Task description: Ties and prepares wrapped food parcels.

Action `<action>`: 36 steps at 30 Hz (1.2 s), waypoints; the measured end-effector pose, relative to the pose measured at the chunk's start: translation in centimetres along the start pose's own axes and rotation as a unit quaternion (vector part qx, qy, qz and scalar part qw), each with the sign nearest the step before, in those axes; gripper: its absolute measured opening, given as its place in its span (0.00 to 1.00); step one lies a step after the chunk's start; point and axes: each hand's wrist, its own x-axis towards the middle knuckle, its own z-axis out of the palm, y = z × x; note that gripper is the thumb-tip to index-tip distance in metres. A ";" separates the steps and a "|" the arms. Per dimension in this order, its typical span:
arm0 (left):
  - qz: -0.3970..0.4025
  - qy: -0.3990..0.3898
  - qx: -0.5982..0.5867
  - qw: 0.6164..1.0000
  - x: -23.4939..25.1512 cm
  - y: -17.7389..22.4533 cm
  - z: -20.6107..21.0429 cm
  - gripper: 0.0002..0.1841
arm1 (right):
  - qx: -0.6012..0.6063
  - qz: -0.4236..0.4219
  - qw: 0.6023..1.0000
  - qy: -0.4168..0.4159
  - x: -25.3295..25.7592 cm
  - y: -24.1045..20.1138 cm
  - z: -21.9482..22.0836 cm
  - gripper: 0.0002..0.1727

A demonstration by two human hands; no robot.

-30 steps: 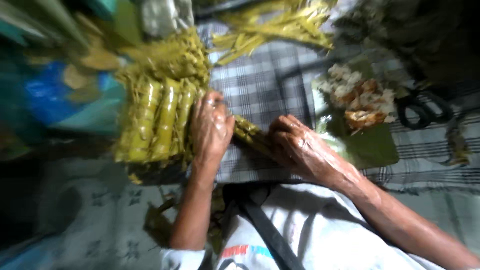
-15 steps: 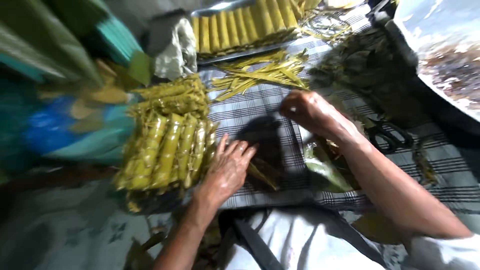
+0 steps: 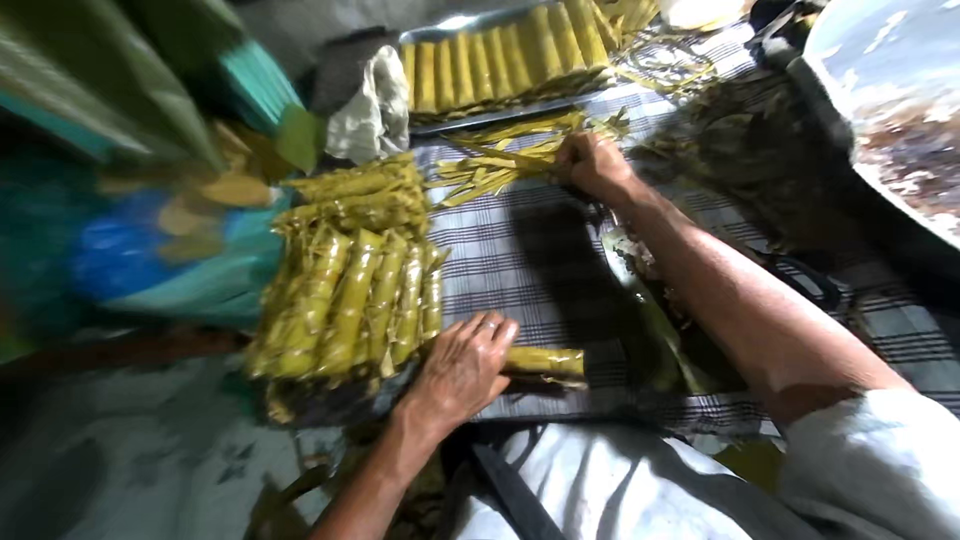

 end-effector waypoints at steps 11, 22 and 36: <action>-0.176 0.027 -0.557 0.811 1.2 -0.8 1.1 0.30 | -0.020 -0.041 0.999 0.019 -2.1 -0.9 -3.0 0.12; -0.155 0.061 -0.853 0.494 4.7 2.7 1.3 0.20 | 0.166 -0.278 0.938 -0.124 -10.9 -4.8 -3.0 0.06; -0.317 0.176 -0.713 0.601 4.8 3.1 1.3 0.17 | 0.186 -0.161 0.967 -0.067 -19.2 -1.5 -0.6 0.03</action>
